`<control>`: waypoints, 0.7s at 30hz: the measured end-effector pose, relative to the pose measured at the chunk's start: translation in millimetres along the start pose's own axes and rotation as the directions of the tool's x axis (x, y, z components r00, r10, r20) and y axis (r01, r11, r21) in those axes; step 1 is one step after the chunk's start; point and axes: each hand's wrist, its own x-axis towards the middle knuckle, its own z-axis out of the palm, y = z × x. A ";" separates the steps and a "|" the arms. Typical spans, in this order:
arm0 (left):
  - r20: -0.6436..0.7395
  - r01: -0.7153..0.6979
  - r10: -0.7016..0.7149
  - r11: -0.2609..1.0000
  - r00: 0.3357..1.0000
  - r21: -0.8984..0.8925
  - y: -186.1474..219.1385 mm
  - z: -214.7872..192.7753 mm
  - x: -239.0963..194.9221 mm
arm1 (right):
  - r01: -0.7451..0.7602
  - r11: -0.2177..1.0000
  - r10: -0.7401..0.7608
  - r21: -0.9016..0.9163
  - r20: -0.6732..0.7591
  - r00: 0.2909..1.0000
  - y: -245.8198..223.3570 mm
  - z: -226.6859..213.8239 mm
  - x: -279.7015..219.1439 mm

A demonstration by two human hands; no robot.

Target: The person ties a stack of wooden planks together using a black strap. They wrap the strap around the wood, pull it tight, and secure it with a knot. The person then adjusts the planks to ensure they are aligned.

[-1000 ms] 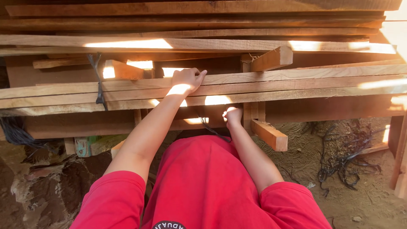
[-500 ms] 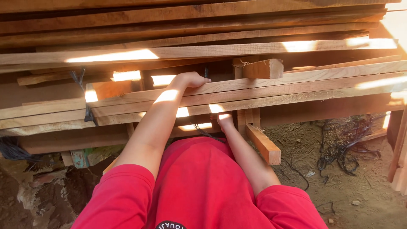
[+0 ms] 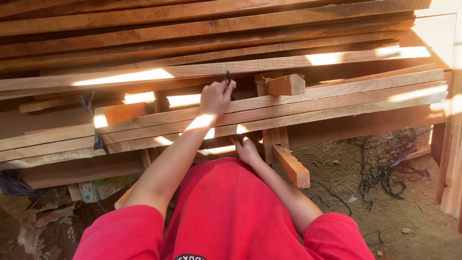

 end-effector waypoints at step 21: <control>0.256 0.209 -0.190 0.977 0.948 -0.048 -18.6 17.2 -50.8 | 0.079 0.845 0.011 0.529 -0.164 0.986 -104.0 -67.7 113.0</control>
